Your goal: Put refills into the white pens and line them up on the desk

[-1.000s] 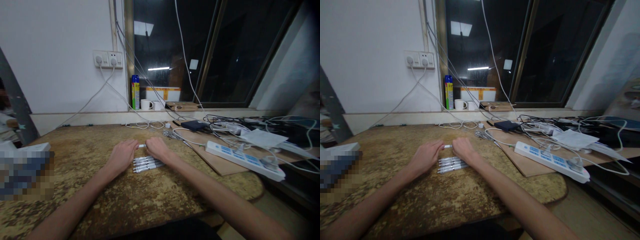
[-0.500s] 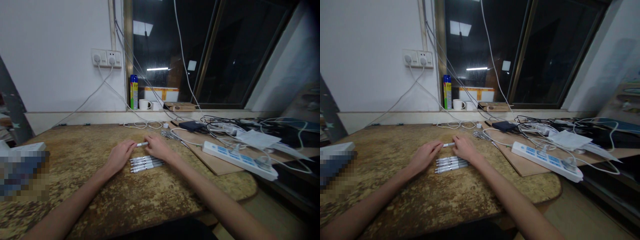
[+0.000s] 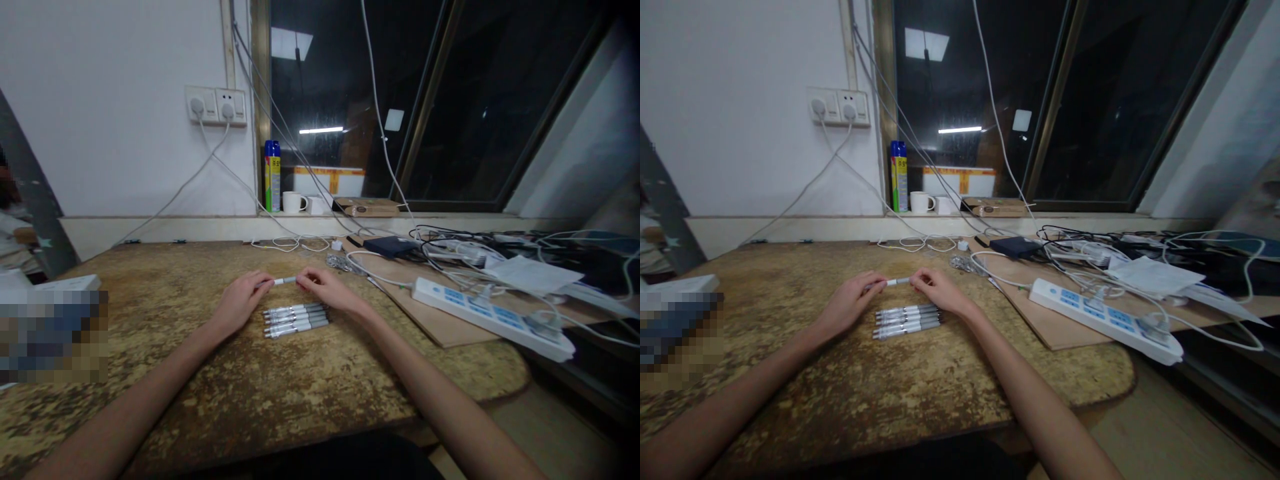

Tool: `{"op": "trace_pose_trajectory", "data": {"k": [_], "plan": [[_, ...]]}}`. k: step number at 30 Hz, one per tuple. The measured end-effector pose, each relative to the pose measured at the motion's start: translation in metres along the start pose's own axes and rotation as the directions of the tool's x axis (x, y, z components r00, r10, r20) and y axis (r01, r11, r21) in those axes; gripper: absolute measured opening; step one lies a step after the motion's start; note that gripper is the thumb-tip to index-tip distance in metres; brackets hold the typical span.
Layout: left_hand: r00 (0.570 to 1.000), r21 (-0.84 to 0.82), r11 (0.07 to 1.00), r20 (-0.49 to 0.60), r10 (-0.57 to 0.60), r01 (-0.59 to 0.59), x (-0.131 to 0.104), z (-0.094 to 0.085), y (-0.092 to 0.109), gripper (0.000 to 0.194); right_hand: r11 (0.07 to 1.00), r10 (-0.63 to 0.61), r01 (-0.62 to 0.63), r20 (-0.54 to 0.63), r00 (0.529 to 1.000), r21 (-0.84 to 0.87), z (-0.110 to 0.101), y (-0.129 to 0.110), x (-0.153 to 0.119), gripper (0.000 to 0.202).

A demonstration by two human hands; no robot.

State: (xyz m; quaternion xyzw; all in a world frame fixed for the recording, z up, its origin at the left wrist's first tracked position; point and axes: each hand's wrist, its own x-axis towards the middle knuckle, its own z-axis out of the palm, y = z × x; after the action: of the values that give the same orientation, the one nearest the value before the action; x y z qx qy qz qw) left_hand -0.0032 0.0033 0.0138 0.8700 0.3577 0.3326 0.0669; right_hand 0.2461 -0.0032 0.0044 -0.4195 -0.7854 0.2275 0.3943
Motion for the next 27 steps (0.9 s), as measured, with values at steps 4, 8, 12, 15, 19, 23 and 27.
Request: {"op": "trace_pose_trajectory", "data": {"k": [4,8,12,15,19,23,27], "plan": [[1.000,-0.044,0.999,0.006,0.005,-0.005,0.000,0.000,-0.002,0.031,0.995,0.009,-0.005,-0.036,0.999,0.100,0.005,-0.001,-0.002,0.030],[1.000,-0.047,0.999,0.005,0.021,-0.021,0.000,-0.001,-0.004,0.031,0.992,0.036,-0.034,-0.009,0.999,0.118,0.008,-0.004,-0.003,0.029],[0.999,-0.025,0.999,0.019,0.026,-0.026,0.000,-0.002,-0.002,0.032,0.974,0.026,-0.020,-0.021,0.999,0.225,0.013,-0.005,-0.003,0.026],[0.999,-0.008,1.000,0.035,0.028,-0.027,0.000,-0.003,0.000,0.032,0.951,0.030,-0.014,-0.046,0.998,0.310,0.019,-0.008,-0.003,0.036],[0.998,0.000,0.999,0.050,0.041,-0.041,-0.001,-0.003,0.002,0.033,0.963,0.066,-0.060,-0.015,0.998,0.261,0.025,-0.011,-0.001,0.031],[0.998,0.013,0.999,0.054,0.035,-0.036,-0.001,-0.002,0.000,0.034,0.961,0.011,0.010,-0.076,0.997,0.275,0.027,-0.009,0.001,0.026],[0.998,0.025,0.999,0.062,0.033,-0.035,-0.001,-0.002,0.000,0.036,0.963,0.029,-0.006,-0.083,0.996,0.268,0.027,-0.009,0.001,0.025]]}}
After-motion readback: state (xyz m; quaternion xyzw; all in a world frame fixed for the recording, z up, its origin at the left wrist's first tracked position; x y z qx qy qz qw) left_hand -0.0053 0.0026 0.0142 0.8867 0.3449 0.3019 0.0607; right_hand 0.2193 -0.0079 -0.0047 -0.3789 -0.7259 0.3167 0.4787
